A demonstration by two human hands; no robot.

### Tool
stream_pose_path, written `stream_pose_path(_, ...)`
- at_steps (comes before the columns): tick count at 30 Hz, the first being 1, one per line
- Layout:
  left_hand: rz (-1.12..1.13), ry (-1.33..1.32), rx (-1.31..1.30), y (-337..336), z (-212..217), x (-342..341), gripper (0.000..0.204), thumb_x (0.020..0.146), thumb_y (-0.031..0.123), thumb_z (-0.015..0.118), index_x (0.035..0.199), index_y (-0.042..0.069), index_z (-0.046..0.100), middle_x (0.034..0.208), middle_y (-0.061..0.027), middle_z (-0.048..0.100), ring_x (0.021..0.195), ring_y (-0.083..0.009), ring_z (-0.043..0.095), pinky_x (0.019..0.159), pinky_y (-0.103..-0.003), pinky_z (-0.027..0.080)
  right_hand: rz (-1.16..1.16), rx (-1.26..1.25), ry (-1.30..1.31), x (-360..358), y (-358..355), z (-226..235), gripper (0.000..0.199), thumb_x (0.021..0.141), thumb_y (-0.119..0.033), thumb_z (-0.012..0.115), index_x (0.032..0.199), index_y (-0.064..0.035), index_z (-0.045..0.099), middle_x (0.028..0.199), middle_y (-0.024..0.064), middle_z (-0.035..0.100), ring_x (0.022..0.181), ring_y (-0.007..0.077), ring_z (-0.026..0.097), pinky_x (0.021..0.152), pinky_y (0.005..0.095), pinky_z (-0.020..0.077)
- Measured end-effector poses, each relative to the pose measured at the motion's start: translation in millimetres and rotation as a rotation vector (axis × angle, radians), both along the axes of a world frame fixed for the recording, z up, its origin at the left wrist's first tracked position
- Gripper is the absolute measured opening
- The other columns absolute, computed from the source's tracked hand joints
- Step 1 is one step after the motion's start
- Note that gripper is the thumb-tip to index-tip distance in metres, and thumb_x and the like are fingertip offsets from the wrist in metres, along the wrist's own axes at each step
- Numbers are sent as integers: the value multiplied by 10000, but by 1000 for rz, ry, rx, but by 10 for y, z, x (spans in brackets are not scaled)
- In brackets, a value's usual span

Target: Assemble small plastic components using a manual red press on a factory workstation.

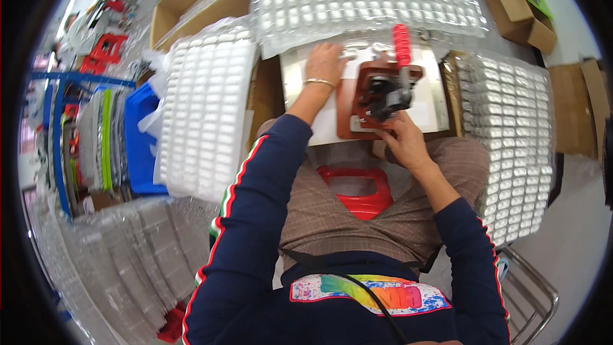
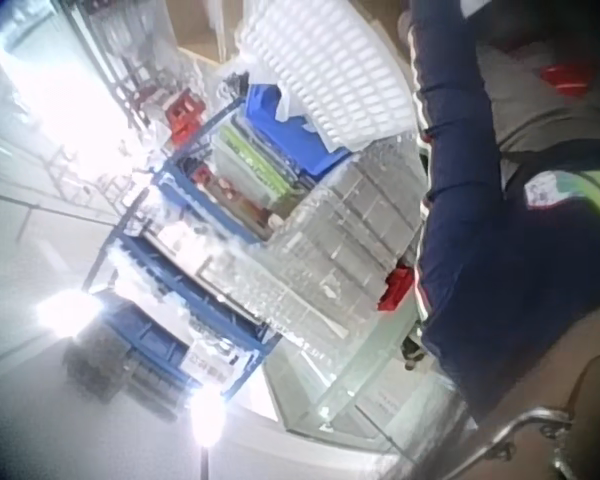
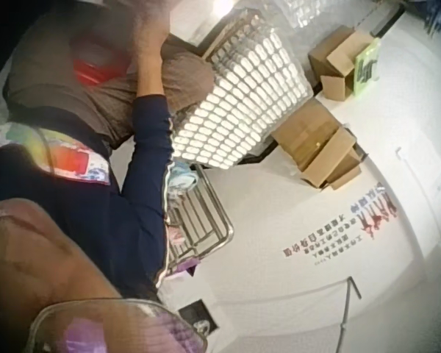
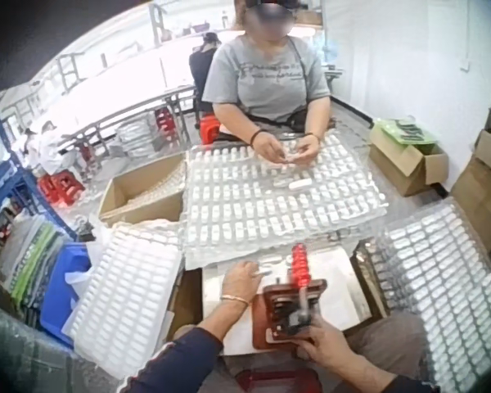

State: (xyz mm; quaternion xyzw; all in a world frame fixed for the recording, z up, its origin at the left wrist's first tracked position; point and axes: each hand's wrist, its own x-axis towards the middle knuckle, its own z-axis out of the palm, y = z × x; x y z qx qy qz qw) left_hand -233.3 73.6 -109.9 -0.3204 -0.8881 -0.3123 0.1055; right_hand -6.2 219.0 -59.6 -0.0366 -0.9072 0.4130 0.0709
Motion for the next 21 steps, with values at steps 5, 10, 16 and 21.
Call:
stream_pose_path(5,-50,-233,169,-94,-302,-174,289,736,127,737,1008,73,655,991,-123,645,979,-334,609,851,-425,487,60,40,33,65,425,149,115,830,-44,671,916,-24,596,1098,130,594,960,318,601,817,382,479)
stream_pose_path(10,-140,-482,438,-453,-631,-174,401,795,109,685,1189,99,610,1041,-84,661,973,-208,641,838,-371,512,-279,101,138,705,1589,267,126,865,-123,665,952,-35,644,937,89,640,855,253,630,777,346,493)
stream_pose_path(16,-162,2,-463,-903,-871,-420,364,847,346,597,1091,94,696,1146,-149,675,1110,-358,594,1020,-451,423,-826,286,-63,2331,3348,327,155,868,-168,676,978,-59,688,955,65,661,856,192,639,771,320,507)
stream_pose_path(21,-288,-469,-427,-1282,-956,-466,369,919,301,561,1206,75,615,1195,-116,627,1091,-243,566,995,-350,447,-911,541,-256,2906,3977,450,145,841,-156,675,953,-65,684,948,71,657,840,242,642,762,359,501)
